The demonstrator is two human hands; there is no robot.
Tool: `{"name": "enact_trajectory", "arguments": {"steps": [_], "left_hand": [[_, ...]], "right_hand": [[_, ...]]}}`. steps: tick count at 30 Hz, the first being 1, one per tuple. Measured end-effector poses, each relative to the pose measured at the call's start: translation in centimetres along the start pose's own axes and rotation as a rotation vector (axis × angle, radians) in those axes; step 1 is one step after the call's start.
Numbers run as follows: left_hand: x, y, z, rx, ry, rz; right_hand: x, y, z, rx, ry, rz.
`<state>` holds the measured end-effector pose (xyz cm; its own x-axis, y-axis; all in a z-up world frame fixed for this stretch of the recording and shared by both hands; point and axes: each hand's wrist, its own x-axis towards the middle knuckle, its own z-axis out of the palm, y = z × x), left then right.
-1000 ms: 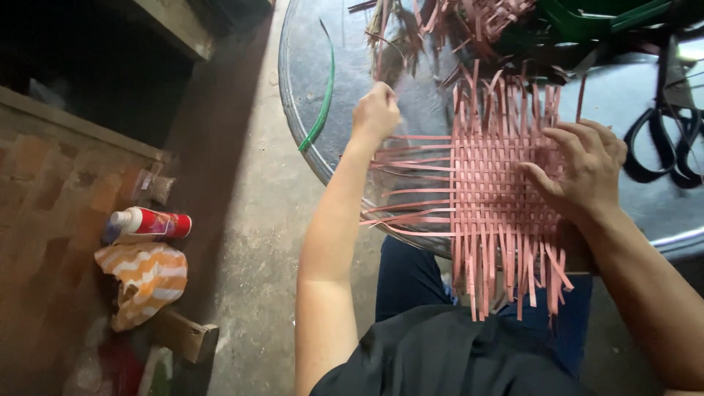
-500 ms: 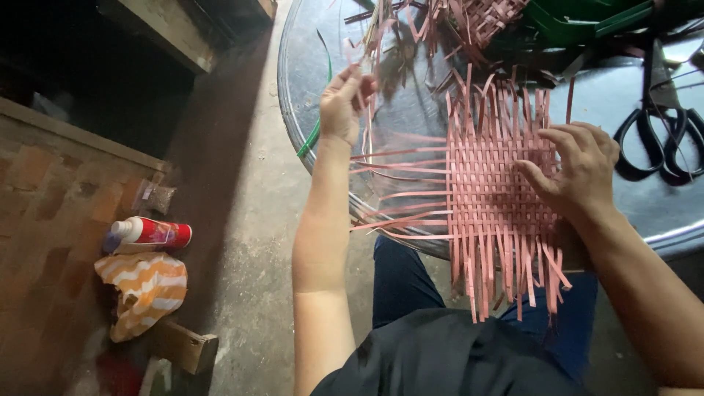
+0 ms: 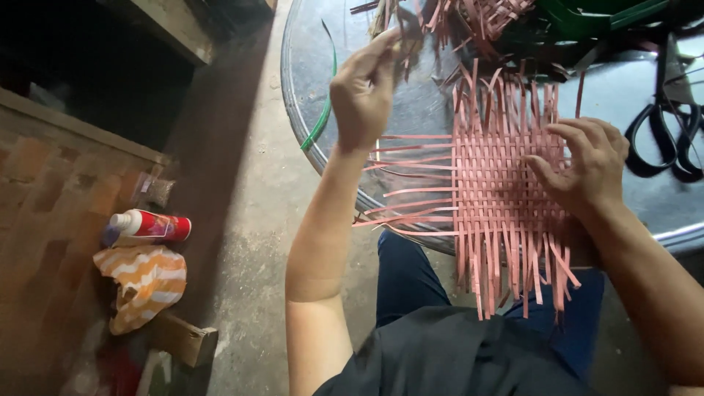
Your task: Weaving a mat using pink plastic strips on a circular table.
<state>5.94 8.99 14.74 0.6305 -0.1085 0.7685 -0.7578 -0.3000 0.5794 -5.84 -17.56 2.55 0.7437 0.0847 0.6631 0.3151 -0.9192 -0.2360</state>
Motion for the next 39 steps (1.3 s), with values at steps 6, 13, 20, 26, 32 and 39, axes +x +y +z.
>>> {"name": "enact_trajectory", "arguments": {"steps": [6, 13, 20, 26, 32, 39], "left_hand": [[-0.3, -0.3, 4.8, 0.615, -0.172, 0.349], [-3.6, -0.4, 12.1, 0.441, -0.277, 0.439], [-3.7, 1.5, 11.0, 0.784, -0.797, 0.205], [-3.4, 7.7, 12.4, 0.601, -1.202, 0.005], [-5.2, 9.0, 14.2, 0.525, -1.311, -0.365], [-10.5, 4.6, 11.9, 0.475, -1.141, -0.188]], "right_hand": [[3.6, -1.2, -2.9, 0.227, 0.341, -0.207], [6.9, 0.2, -1.6, 0.389, 0.128, -0.084], [4.1, 6.1, 1.6, -0.032, 0.181, 0.073], [3.5, 8.9, 1.7, -0.085, 0.229, 0.216], [4.5, 6.9, 0.5, 0.137, 0.084, 0.392], [4.9, 5.4, 1.3, 0.246, -0.07, 0.459]]}}
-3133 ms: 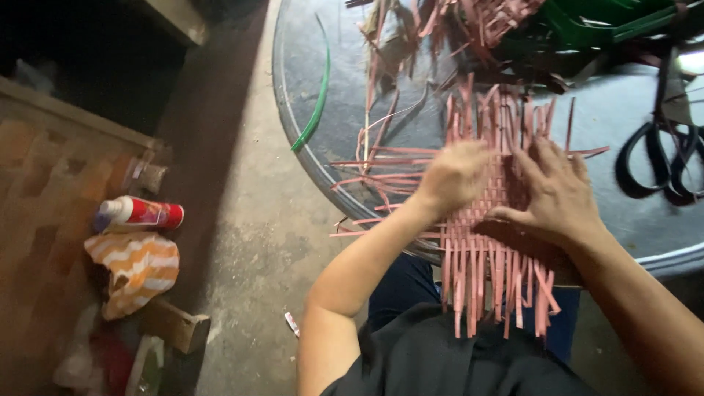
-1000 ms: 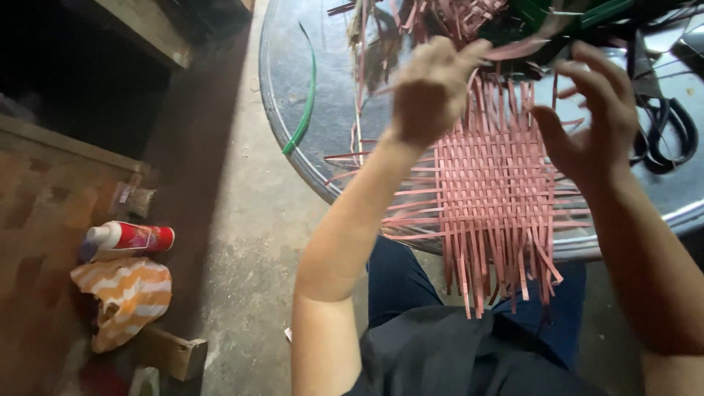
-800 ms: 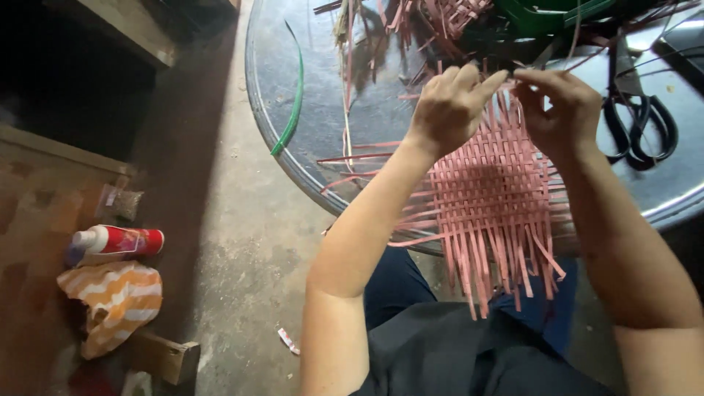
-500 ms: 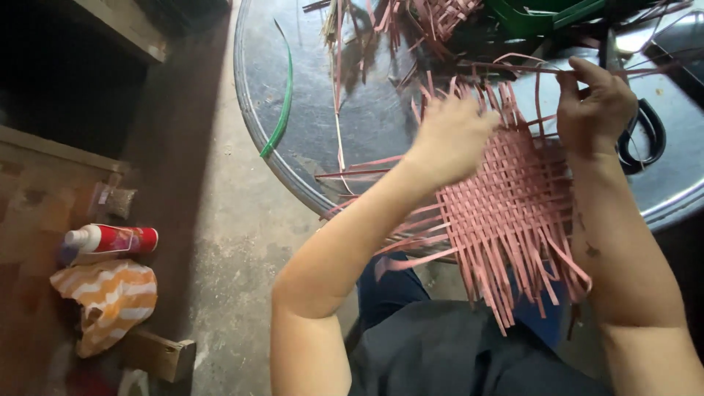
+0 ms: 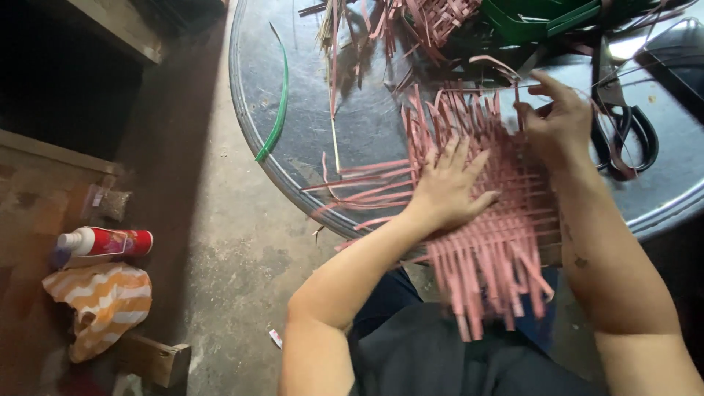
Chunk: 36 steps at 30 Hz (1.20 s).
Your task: Weaving a mat using pink plastic strips on a circular table.
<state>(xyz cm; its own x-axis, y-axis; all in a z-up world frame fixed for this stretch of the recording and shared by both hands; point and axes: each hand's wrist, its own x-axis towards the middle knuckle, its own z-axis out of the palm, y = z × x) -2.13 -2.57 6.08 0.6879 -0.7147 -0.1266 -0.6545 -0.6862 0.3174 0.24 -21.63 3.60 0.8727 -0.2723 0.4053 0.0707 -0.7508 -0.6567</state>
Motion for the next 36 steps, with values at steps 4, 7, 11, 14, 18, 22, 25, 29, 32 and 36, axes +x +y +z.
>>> {"name": "enact_trajectory", "arguments": {"steps": [4, 7, 11, 14, 18, 22, 25, 29, 32, 36], "left_hand": [[-0.8, -3.0, 1.1, -0.041, 0.053, 0.074], [-1.2, -4.5, 2.2, 0.0, 0.279, 0.2], [-1.1, -4.8, 2.6, -0.027, 0.43, 0.35], [-1.2, -4.4, 1.7, 0.026, 0.483, 0.344], [-0.7, -2.6, -1.3, -0.072, 0.163, -0.075], [0.4, -1.7, -2.4, -0.028, 0.108, -0.12], [0.3, -1.6, -2.2, -0.024, 0.056, -0.183], [0.1, -2.6, 0.6, -0.062, 0.396, -0.092], [0.1, -2.8, 1.1, -0.079, 0.397, -0.076], [0.3, -2.9, 0.6, -0.118, 0.35, -0.081]], "right_hand": [[-0.4, -2.8, 0.4, -0.001, -0.042, -0.05], [-0.4, -6.0, -0.9, -0.061, -0.177, 0.167], [-0.9, -5.7, -1.8, -0.028, -0.137, 0.169], [-1.6, -7.4, -3.0, 0.012, -0.146, 0.188], [-2.6, -5.4, -2.2, 0.079, -0.131, 0.15], [-2.5, -5.4, -1.3, 0.1, -0.264, 0.27], [-2.9, -4.2, 0.4, -0.227, -0.402, 0.061], [-3.7, -5.7, 1.0, -0.357, -0.392, -0.085], [-4.5, -5.6, 2.0, -0.458, -0.312, -0.181], [-4.7, -5.4, 2.6, -0.491, -0.211, -0.25]]}}
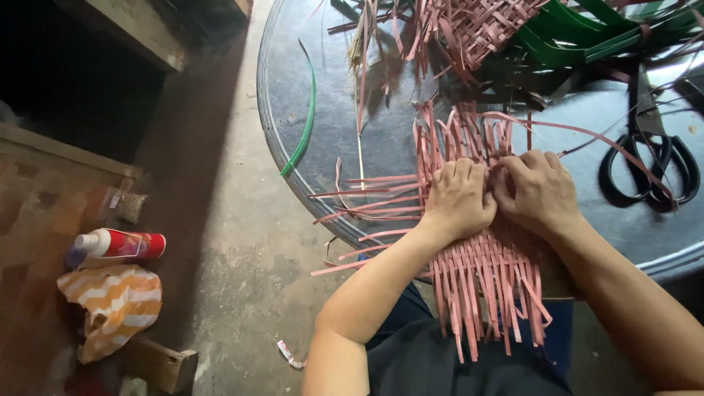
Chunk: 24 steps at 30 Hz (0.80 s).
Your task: Weaving a mat using pink plastic strips on a circular table.
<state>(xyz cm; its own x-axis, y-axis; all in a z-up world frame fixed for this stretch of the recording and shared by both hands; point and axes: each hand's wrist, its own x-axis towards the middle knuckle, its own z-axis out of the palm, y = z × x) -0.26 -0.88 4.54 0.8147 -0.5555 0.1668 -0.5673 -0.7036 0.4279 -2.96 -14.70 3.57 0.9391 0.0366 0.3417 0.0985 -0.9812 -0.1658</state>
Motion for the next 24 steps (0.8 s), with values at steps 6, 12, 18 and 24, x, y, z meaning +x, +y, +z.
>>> {"name": "enact_trajectory", "arguments": {"steps": [6, 12, 18, 24], "left_hand": [[0.7, -0.9, 0.9, 0.024, -0.024, 0.027], [0.8, -1.2, 1.2, 0.025, 0.013, 0.044], [0.6, -1.4, 2.0, 0.031, 0.275, 0.165], [0.7, -1.4, 2.6, -0.071, 0.053, -0.001]], "right_hand": [[0.3, -0.2, 0.1, -0.024, -0.071, 0.021], [0.4, 0.2, 1.5, -0.054, 0.033, -0.026], [0.2, 0.6, 2.5, -0.078, 0.124, -0.062], [-0.3, 1.7, 3.7, -0.135, 0.153, -0.13]]}}
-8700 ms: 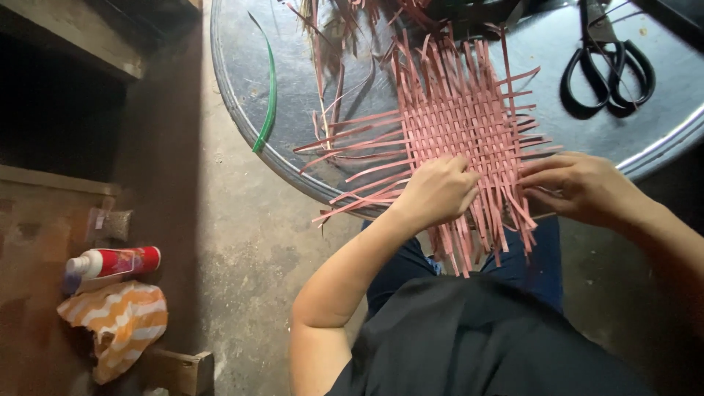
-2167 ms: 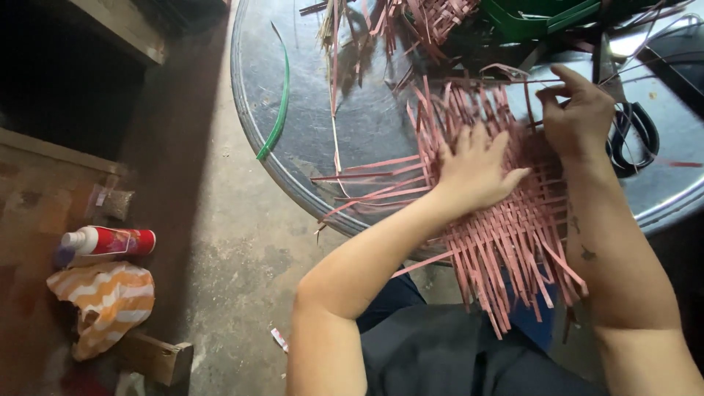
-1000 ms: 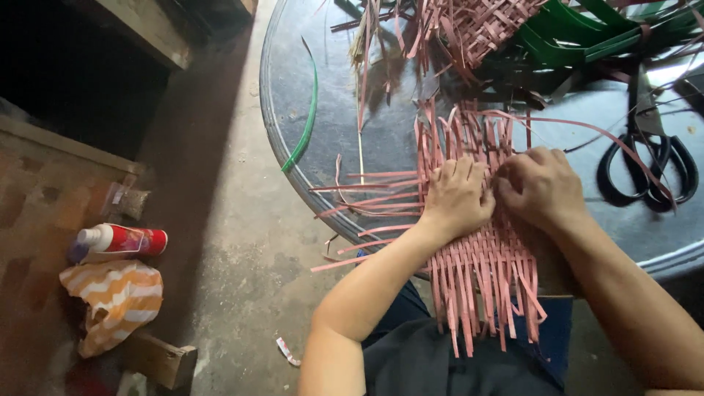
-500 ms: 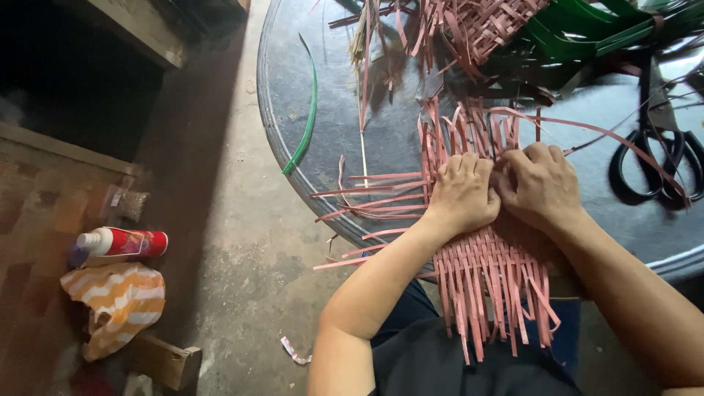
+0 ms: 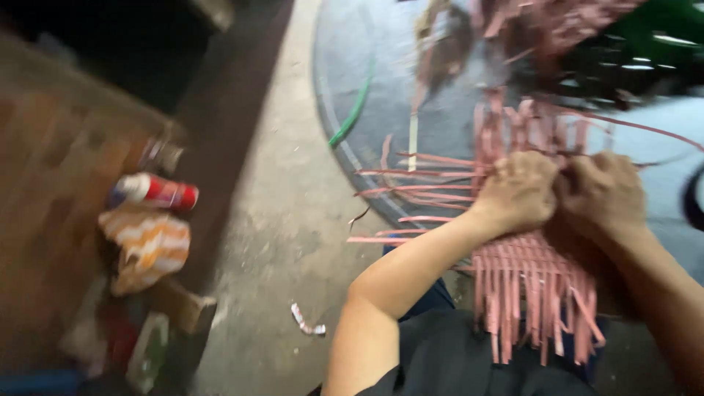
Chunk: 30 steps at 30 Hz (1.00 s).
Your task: Weaving a mat using pink plastic strips on a circular table.
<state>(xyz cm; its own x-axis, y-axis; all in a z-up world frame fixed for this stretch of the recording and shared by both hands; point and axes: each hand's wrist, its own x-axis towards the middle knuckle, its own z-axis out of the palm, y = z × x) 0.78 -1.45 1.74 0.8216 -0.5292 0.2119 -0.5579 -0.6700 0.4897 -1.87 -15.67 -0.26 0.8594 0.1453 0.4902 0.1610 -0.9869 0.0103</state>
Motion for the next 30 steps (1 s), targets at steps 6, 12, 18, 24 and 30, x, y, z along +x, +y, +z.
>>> {"name": "enact_trajectory", "arguments": {"steps": [6, 12, 18, 24, 30], "left_hand": [[0.0, -0.9, 2.4, -0.028, 0.162, 0.044], [-2.6, -0.5, -2.7, 0.187, 0.103, -0.045], [-5.0, -2.0, -2.5, 0.373, 0.477, 0.12], [-5.0, -2.9, -2.3, 0.372, 0.294, -0.123], [-5.1, -2.8, -2.5, 0.382, 0.383, -0.17]], "right_hand": [[-0.4, 0.1, -0.5, 0.071, -0.099, 0.001], [-2.1, -0.1, 1.9, 0.735, -0.184, 0.268], [-1.2, 0.1, 0.3, 0.444, -0.054, -0.179], [0.0, -2.9, -3.4, 0.383, -0.211, -0.097], [-1.0, -0.2, 0.9, 0.573, -0.233, -0.103]]}}
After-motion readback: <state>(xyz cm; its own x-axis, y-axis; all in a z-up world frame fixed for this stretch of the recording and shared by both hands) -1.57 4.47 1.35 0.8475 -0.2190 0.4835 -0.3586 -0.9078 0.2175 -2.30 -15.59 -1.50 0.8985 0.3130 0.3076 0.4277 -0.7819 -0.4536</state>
